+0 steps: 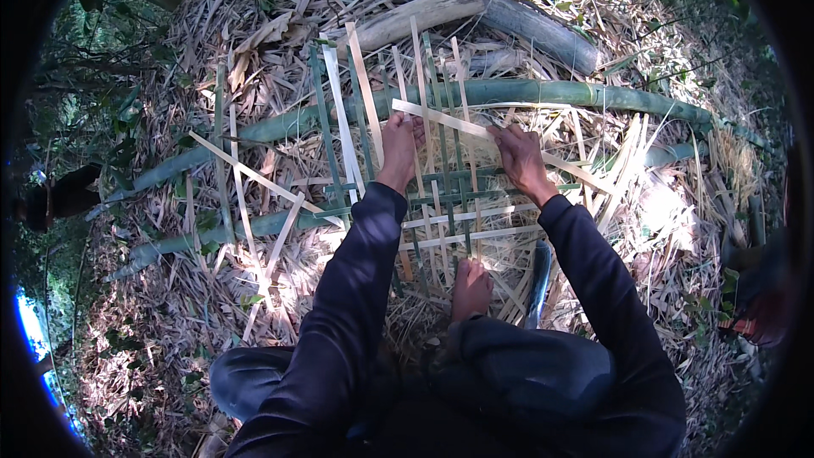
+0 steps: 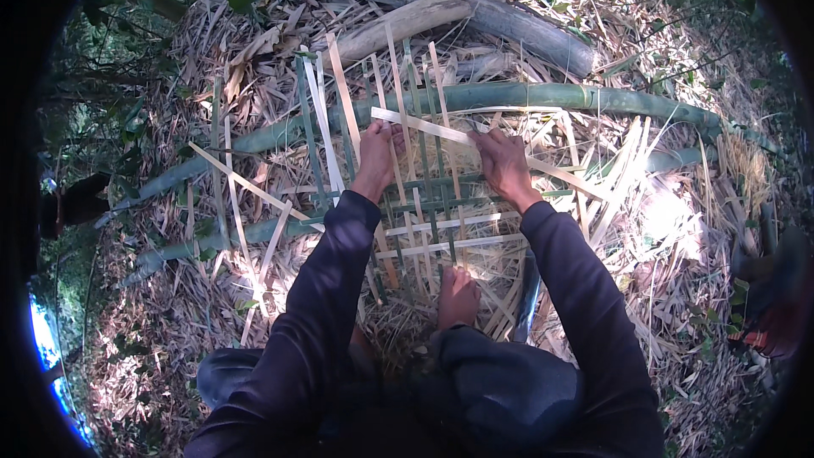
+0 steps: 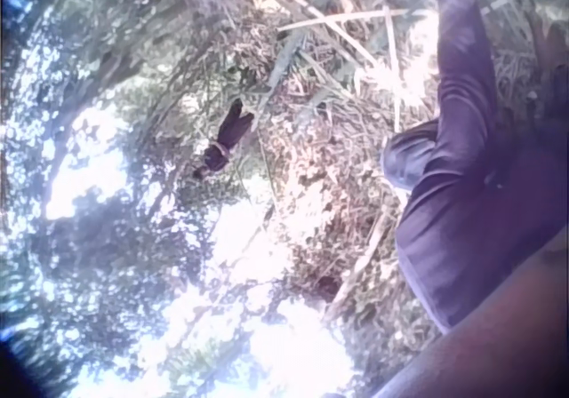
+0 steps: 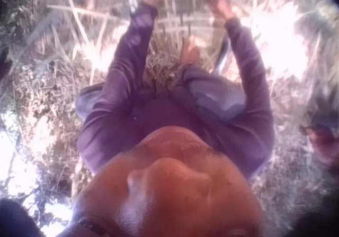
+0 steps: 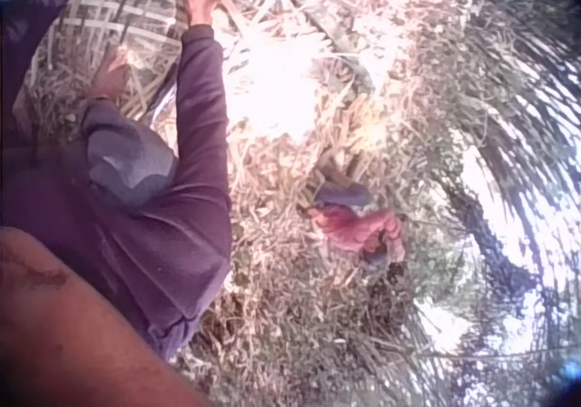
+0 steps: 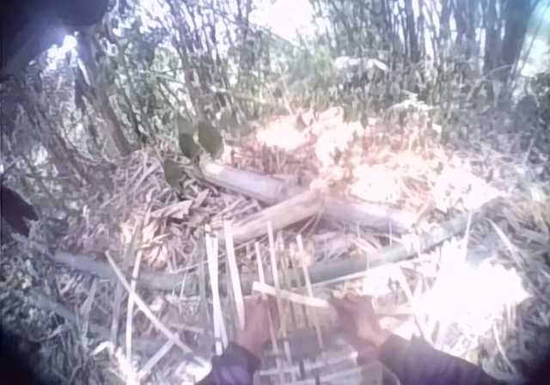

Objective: The person sits on the ground in a forest and weaves thin bamboo strips into a rectangular basket frame. They interlace the strips by hand and use a machete to tap the weave tight and trim excess material.

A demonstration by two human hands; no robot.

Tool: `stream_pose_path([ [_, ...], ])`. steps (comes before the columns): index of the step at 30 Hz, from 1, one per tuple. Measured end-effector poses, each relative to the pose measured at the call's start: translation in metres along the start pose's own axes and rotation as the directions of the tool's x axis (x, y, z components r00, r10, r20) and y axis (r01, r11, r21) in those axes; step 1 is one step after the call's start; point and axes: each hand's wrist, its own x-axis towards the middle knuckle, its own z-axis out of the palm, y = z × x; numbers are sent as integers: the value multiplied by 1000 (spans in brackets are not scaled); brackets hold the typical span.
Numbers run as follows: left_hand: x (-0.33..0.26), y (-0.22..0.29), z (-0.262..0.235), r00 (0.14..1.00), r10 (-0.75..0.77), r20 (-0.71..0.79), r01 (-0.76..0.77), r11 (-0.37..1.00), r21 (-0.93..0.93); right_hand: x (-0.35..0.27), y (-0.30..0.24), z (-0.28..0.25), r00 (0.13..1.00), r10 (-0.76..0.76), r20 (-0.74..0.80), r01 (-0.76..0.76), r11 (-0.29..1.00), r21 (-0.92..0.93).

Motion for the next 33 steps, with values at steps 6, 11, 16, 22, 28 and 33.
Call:
stream_pose_path([
  [6, -16, -3, -1, 999, -47, -1, 47, 995, 89, -1, -5, 2, 958, 245, 147, -251, 968, 24],
  [11, -13, -1, -5, 996, -79, 36, 77, 996, 50, -5, 0, 15, 932, 354, 75, -362, 921, 144],
  [16, -23, -8, -5, 992, -96, 77, 93, 995, 43, -8, 5, 15, 960, 281, -13, -272, 938, 214],
  [22, -39, -13, -11, 982, -141, 122, 112, 969, 219, -17, -41, 5, 842, 537, 44, -524, 798, 296],
  [28, -51, -6, -14, 988, -118, 101, 97, 976, 193, -12, -65, -22, 956, 270, -112, -280, 957, -77],
  [33, -61, 2, -14, 990, -94, 109, 74, 982, 173, 30, -62, -69, 980, 190, 57, -176, 965, -195],
])
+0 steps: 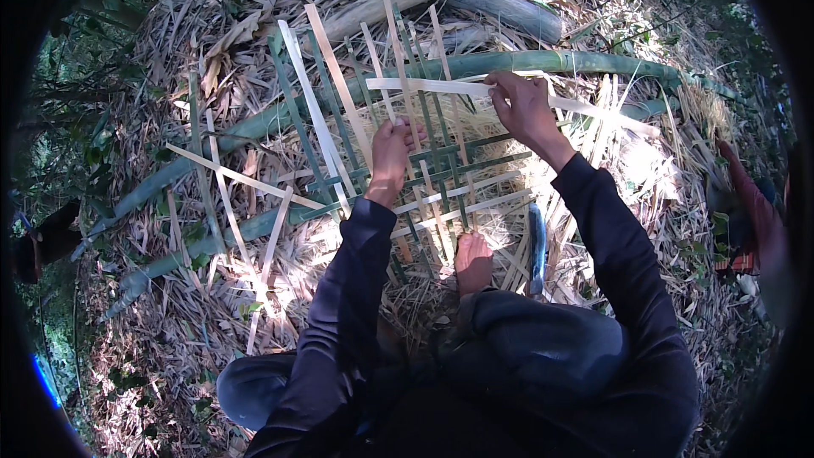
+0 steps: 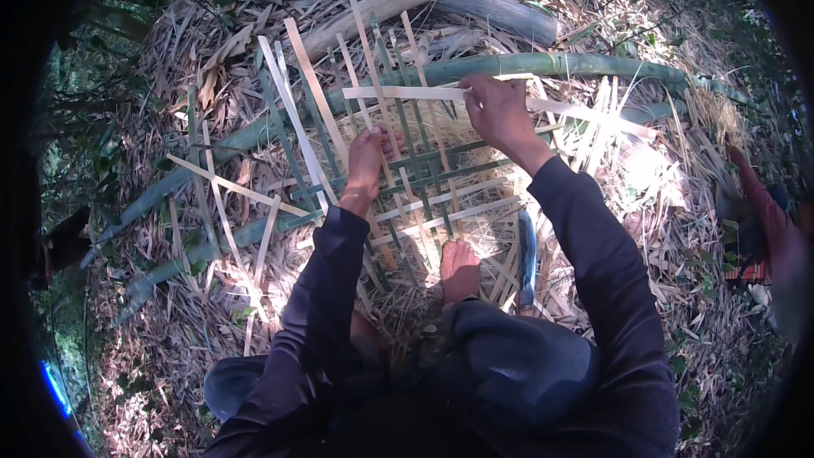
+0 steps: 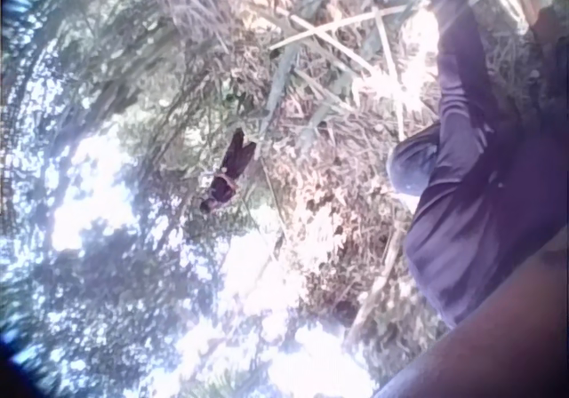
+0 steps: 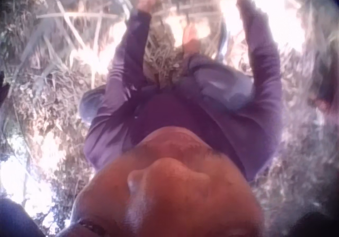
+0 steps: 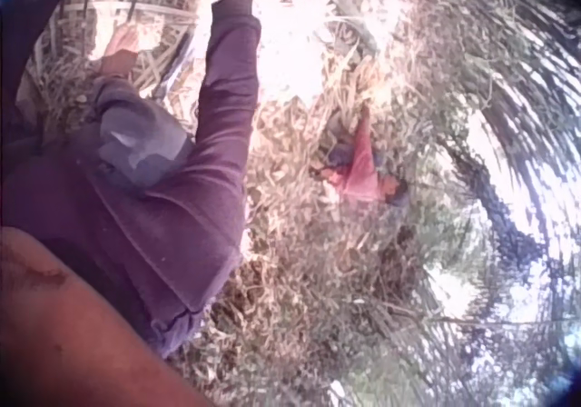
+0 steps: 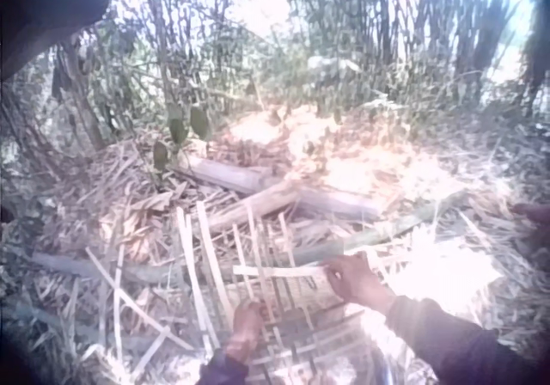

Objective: The person sits on the ground in a forest and weaves thin bamboo strips into a rectangular basket frame. They interlace the strips by hand and use a machete to tap the weave tight and trim excess material.

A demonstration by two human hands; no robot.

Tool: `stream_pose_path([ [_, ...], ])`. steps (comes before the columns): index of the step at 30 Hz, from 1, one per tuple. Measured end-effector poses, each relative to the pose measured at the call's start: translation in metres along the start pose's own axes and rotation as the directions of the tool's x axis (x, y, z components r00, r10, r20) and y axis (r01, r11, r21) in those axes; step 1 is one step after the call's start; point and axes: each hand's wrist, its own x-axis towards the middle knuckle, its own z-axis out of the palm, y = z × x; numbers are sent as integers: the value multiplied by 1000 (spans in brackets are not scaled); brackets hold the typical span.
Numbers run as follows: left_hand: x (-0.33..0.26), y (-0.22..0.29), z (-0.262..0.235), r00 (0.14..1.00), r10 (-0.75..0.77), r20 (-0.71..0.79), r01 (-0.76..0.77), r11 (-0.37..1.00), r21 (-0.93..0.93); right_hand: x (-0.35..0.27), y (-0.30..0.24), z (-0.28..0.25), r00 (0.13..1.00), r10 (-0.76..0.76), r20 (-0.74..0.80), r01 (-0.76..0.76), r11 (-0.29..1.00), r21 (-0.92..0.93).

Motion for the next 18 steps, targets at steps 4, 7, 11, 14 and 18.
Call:
stream_pose_path([
  [4, 2, 0, -2, 1000, 13, 27, -13, 1000, -17, 35, 28, -3, 986, -99, 134, 100, 995, -4],
  [7, 13, -6, -3, 999, 19, 37, -19, 1000, -1, 57, 63, 27, 965, -103, 241, 74, 989, 125],
  [11, 8, -10, -14, 1000, 13, 15, -13, 1000, -24, 66, 78, 65, 924, -140, 357, -6, 926, 377],
  [14, 8, -11, -25, 1000, 20, 6, -19, 998, -61, 72, 68, 67, 882, -153, 445, 14, 954, 300],
  [18, 19, -18, -11, 999, -30, -16, 28, 990, -139, 69, 89, 70, 830, -96, 549, -19, 980, 200],
])
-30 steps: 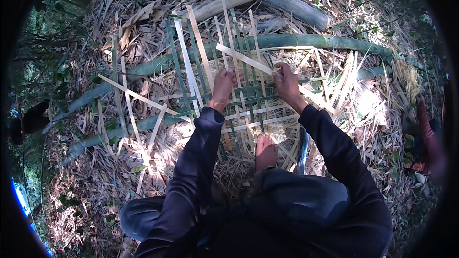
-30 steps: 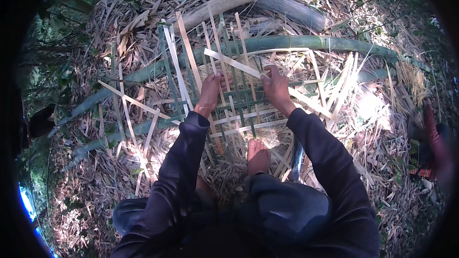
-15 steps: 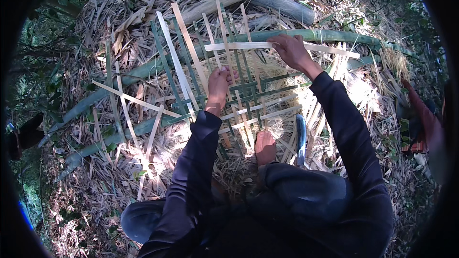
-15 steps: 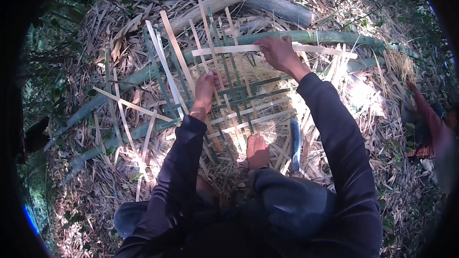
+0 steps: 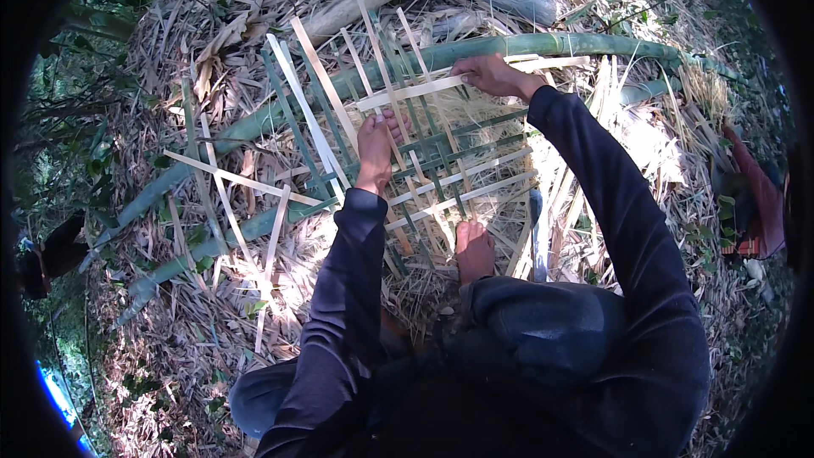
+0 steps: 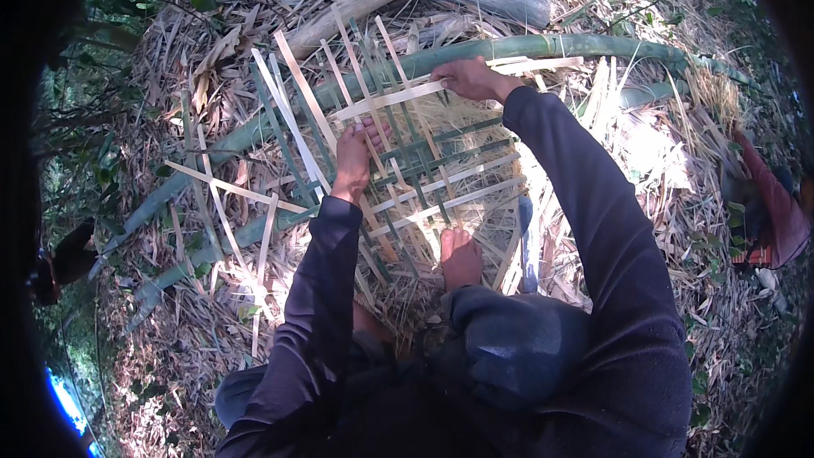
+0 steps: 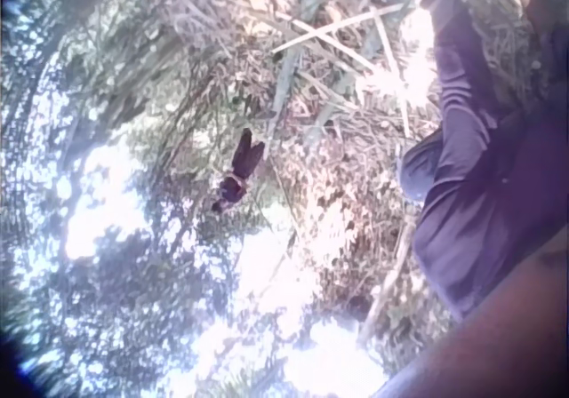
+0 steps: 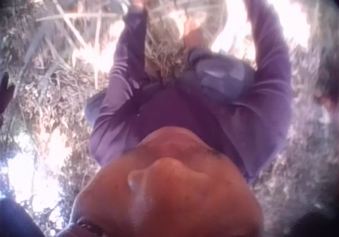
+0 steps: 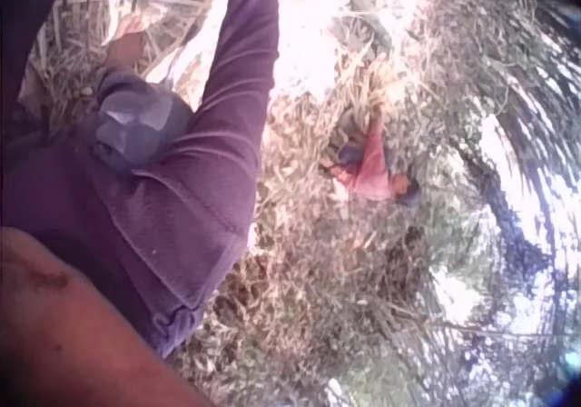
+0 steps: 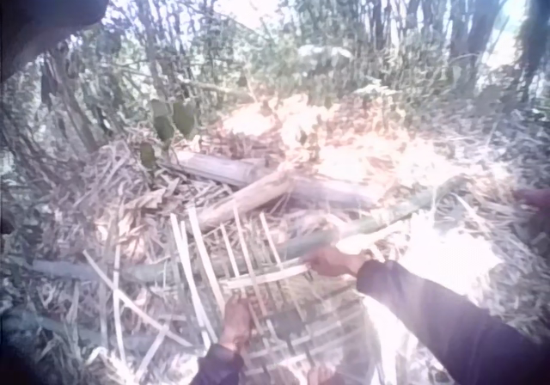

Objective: The person sits on the ground in a forest and weaves thin bamboo strips into a rectangular basket frame. They interlace the strips by hand and use a machete to tap the weave tight and trim excess material.

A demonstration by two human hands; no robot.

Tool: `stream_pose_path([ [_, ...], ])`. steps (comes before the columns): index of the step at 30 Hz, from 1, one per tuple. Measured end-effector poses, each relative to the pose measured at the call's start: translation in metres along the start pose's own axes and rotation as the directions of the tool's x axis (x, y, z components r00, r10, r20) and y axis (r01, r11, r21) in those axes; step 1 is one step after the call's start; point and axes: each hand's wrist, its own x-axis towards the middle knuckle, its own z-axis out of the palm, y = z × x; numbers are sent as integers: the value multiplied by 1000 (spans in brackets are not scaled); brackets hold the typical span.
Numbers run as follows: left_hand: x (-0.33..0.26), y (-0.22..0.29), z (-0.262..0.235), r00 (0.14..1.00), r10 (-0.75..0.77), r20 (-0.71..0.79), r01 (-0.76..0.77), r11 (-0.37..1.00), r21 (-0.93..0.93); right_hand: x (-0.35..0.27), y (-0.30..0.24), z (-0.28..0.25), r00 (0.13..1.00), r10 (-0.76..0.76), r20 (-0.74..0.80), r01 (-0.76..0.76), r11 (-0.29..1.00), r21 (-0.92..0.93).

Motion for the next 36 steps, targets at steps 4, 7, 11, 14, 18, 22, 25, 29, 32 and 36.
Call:
stream_pose_path([
  [4, -4, 3, -11, 999, 5, -36, -5, 1000, 9, 4, -32, -5, 999, -3, 32, 6, 996, -93],
  [7, -7, -1, -5, 999, 39, -19, -38, 998, 59, -3, -26, 1, 999, -7, 45, 10, 998, -65],
  [11, -5, -10, -6, 994, 104, -21, -104, 994, 32, -3, -11, 13, 993, -97, 62, 90, 991, 102],
  [14, -5, -6, -10, 991, 87, -99, -99, 988, -120, -2, -11, 16, 994, -81, 72, 73, 992, 106],
  [18, -8, 5, -2, 984, 79, -162, -119, 960, -252, -3, -12, 10, 994, -28, 109, 19, 997, 79],
  [22, -5, 14, 7, 952, 168, -257, -239, 931, -276, -7, -12, 13, 997, -58, 47, 55, 996, 64],
  [25, 2, 13, -3, 927, 207, -311, -251, 962, -109, -7, -10, 18, 997, -74, -17, 74, 996, 55],
  [29, -7, 12, -11, 918, 231, -321, -229, 972, 46, -9, -18, 18, 994, -83, -67, 85, 996, 26],
  [32, -15, 12, -7, 920, 230, -318, -199, 972, 127, -8, -13, 17, 992, -96, -80, 102, 992, 69],
  [36, -22, 21, -12, 931, 218, -294, -137, 952, 273, -10, -16, 20, 994, -71, -89, 82, 989, 127],
])
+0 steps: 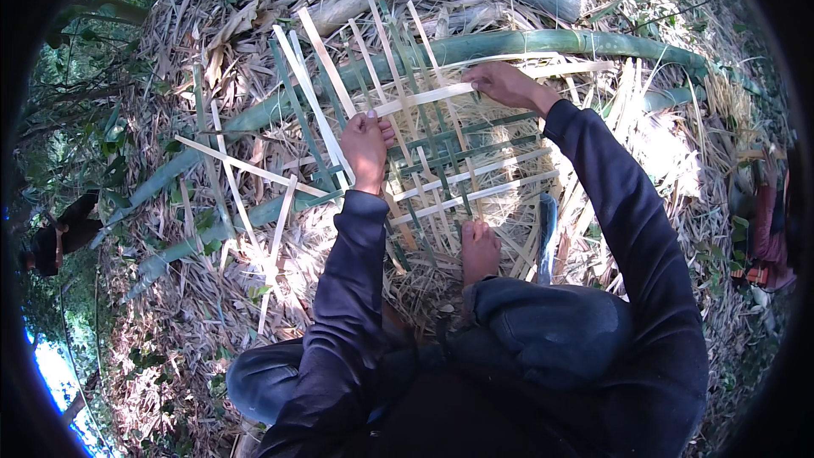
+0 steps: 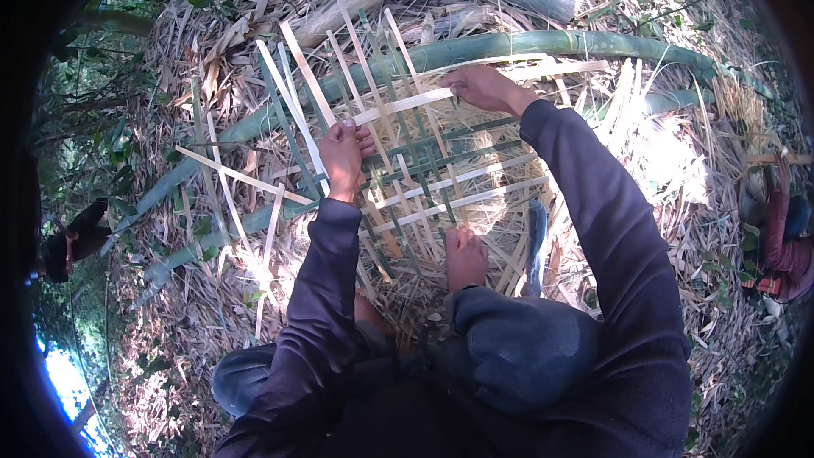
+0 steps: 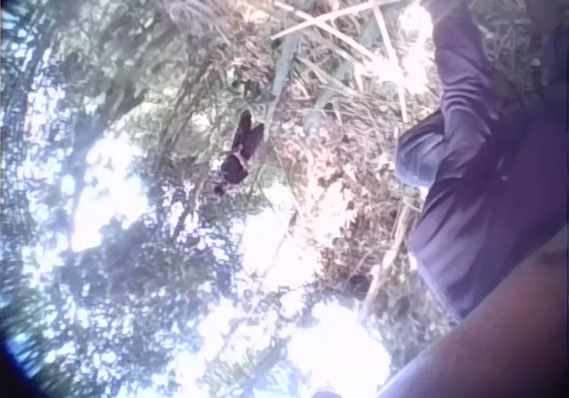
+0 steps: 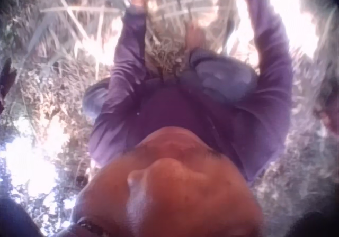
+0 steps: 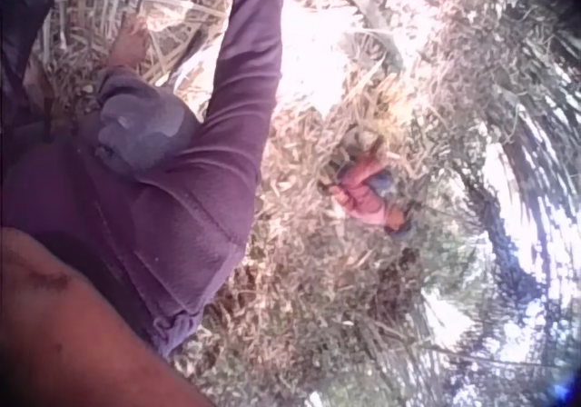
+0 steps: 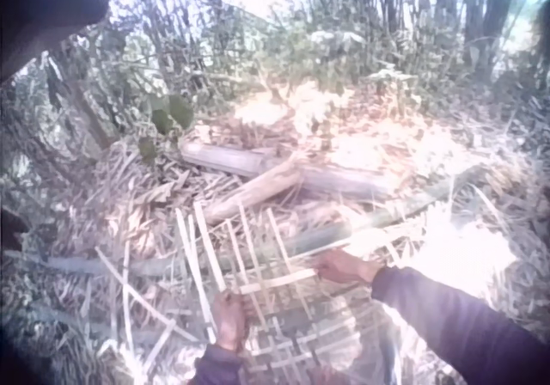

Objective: The person sits on the ground in a forest and weaves thin bamboo strips into a rectangular basket frame. They interlace the strips by hand and use a machete to tap the weave tight and trim excess material.

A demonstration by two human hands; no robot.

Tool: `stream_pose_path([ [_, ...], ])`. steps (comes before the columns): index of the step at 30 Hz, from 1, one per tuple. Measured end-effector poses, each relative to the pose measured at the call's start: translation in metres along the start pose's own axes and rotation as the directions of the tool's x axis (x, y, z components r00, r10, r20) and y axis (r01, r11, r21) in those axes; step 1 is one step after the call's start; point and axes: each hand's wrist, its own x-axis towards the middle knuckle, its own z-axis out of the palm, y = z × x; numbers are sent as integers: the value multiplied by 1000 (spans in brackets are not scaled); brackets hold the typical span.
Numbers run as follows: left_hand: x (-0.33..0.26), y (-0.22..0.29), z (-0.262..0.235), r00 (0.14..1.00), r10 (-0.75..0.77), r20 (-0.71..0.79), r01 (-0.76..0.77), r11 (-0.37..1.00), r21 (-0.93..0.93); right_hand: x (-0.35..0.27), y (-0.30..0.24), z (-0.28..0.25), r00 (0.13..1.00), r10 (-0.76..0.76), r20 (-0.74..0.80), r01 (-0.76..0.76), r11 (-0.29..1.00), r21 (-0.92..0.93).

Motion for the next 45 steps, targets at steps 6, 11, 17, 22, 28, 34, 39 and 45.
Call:
stream_pose_path([
  [6, -3, 5, -6, 999, -42, 13, 40, 989, 140, -9, -4, 4, 1000, -26, -8, 26, 999, -22],
  [11, -7, 1, -7, 999, -51, 9, 50, 990, 135, -9, -6, 3, 1000, 18, 15, -17, 998, -61],
  [17, -9, 0, -9, 995, -101, -11, 101, 990, 94, -10, -20, -6, 1000, 13, 20, -11, 996, -84],
  [22, -33, 0, -6, 991, 3, -134, 29, 971, 237, -14, -31, -13, 999, -9, -32, 3, 981, -192],
  [28, -33, 14, 51, 819, 543, 186, -567, 719, 402, -10, -44, -18, 999, -35, -14, 30, 963, -266],
  [34, -7, 22, 88, 636, 574, 515, -758, 344, 554, -12, -45, -14, 988, -116, -101, 58, 887, -457],
  [39, -12, 33, 93, 611, 614, 500, -759, 276, 590, -6, -76, -31, 994, -100, -36, 60, 814, -578],
  [45, 2, 35, 100, 680, 618, 394, -696, 375, 612, 6, -100, -44, 900, -402, -168, 205, 730, -652],
])
